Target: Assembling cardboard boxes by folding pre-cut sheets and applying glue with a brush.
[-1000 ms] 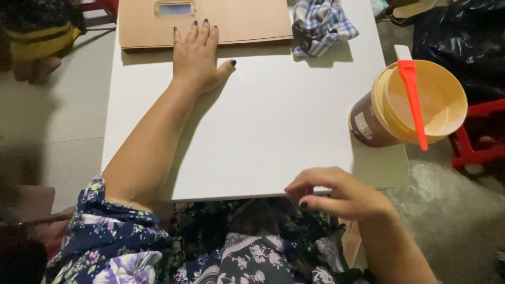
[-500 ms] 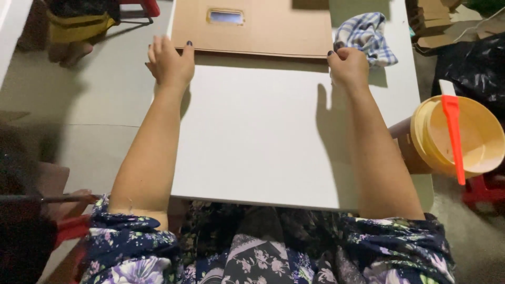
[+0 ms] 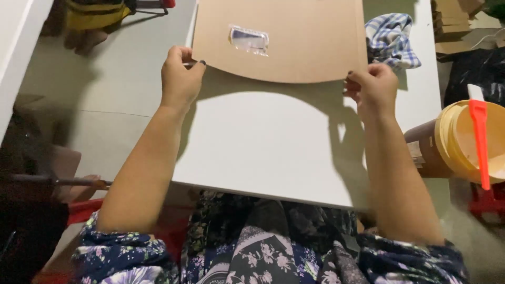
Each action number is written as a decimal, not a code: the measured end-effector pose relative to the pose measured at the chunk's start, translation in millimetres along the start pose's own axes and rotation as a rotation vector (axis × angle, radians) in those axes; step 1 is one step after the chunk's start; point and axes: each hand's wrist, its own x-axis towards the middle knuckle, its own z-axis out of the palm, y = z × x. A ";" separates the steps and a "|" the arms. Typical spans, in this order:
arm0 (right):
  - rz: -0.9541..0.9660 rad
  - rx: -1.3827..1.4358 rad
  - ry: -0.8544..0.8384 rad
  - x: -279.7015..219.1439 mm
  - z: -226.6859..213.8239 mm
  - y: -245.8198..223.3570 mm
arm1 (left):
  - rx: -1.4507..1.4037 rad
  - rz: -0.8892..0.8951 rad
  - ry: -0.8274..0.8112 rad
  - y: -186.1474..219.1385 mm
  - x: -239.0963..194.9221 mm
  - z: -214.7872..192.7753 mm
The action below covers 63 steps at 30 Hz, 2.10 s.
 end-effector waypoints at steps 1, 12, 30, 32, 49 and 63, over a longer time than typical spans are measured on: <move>0.002 -0.002 -0.010 -18.5 -10.5 3.4 | 0.001 -0.006 0.008 5.3 -13.6 -12.0; 0.149 -0.183 -0.189 -175.0 -121.3 55.9 | 0.413 -0.256 -0.457 9.9 -118.0 -78.5; 0.173 -0.322 0.057 -213.9 -86.3 30.8 | 0.497 0.078 0.023 -30.7 107.0 55.3; 0.178 -0.328 0.050 -213.6 -88.0 28.6 | 0.489 0.133 0.063 -36.3 104.4 59.6; 0.111 -0.287 -0.029 -209.4 -102.1 45.2 | 0.929 0.950 -0.065 -49.3 140.4 23.4; 0.279 -1.350 -0.099 -198.5 -95.4 24.7 | 0.922 1.287 0.516 -8.7 40.3 -8.5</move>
